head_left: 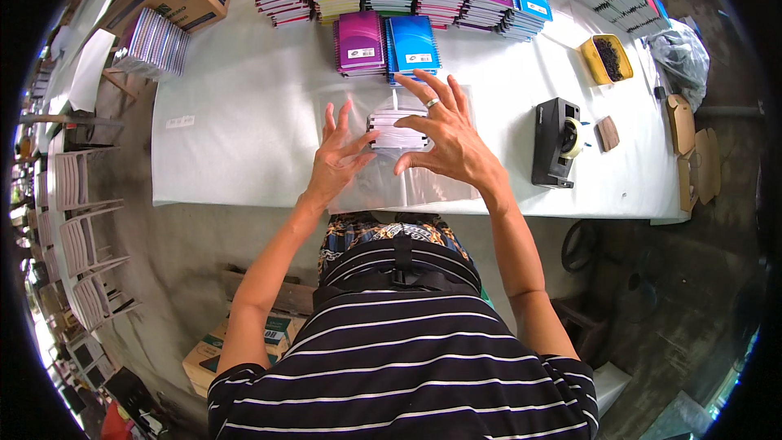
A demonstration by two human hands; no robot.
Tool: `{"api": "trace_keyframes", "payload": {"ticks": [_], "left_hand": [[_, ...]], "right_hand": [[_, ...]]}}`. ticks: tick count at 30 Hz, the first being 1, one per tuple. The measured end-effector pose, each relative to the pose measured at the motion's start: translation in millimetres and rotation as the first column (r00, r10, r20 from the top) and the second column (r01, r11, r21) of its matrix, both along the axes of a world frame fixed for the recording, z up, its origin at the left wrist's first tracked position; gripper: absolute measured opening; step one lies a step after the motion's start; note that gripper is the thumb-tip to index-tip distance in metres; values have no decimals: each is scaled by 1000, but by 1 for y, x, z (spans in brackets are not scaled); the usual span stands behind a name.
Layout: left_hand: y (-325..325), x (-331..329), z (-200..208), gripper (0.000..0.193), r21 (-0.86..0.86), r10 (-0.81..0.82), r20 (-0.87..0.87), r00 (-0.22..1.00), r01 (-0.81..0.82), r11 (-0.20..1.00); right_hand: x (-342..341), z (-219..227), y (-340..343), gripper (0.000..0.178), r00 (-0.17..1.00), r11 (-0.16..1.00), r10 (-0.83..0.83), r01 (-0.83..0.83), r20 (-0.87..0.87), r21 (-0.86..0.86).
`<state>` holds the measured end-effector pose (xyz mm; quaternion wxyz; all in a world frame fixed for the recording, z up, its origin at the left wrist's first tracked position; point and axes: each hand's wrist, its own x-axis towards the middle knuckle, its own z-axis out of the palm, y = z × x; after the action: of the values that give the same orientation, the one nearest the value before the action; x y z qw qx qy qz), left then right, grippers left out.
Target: The person repeatedly places spiral-bound notebooks into clear plastic sleeves, folds the sleeves closed, and stacks the packaged notebooks on the table. The person handles notebooks of various colors and uses a tape dispenser to seal the sleeves.
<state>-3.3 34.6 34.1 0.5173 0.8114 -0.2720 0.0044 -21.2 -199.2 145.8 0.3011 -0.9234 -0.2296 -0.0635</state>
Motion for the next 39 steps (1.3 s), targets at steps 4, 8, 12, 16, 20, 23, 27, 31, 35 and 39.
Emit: {"api": "trace_keyframes", "payload": {"ticks": [4, 8, 12, 16, 20, 23, 27, 31, 35, 39], "left_hand": [[-2, 15, 8, 42, 208, -94, 132, 987, 65, 976], [-6, 26, 18, 45, 287, -174, 134, 975, 130, 949], [-6, 30, 15, 46, 317, -194, 197, 961, 125, 940], [-9, 31, 18, 45, 367, -240, 156, 958, 169, 915], [-7, 28, 21, 43, 388, -196, 198, 960, 107, 915], [-11, 26, 16, 44, 307, -174, 216, 961, 103, 946], [-12, 25, 8, 47, 228, -147, 184, 972, 103, 968], [-8, 24, 8, 51, 27, -115, 68, 991, 113, 993], [-5, 23, 0, 54, 9, -118, 109, 987, 117, 993], [-10, 21, -2, 55, 43, -113, 98, 989, 109, 993]], "right_hand": [[1, -3, 1, 47, 998, 999, 15, -18, -67, -46], [1, -4, -2, 36, 996, 999, 19, -22, -85, -42], [20, -3, 5, 20, 967, 977, -206, 211, 152, -18], [56, -20, -3, 16, 956, 991, -116, 130, 268, -36], [34, -10, -34, 13, 936, 870, -339, 271, 99, 413], [-12, -53, -67, 22, 962, 765, -188, 270, -197, 584], [-30, -100, -40, 52, 969, 817, -69, 192, -238, 544], [-36, -110, -23, 58, 963, 771, -121, 243, -240, 588], [-39, -116, -22, 60, 967, 787, -135, 236, -214, 570], [-31, -113, -10, 53, 971, 841, -156, 228, -183, 490]]}}
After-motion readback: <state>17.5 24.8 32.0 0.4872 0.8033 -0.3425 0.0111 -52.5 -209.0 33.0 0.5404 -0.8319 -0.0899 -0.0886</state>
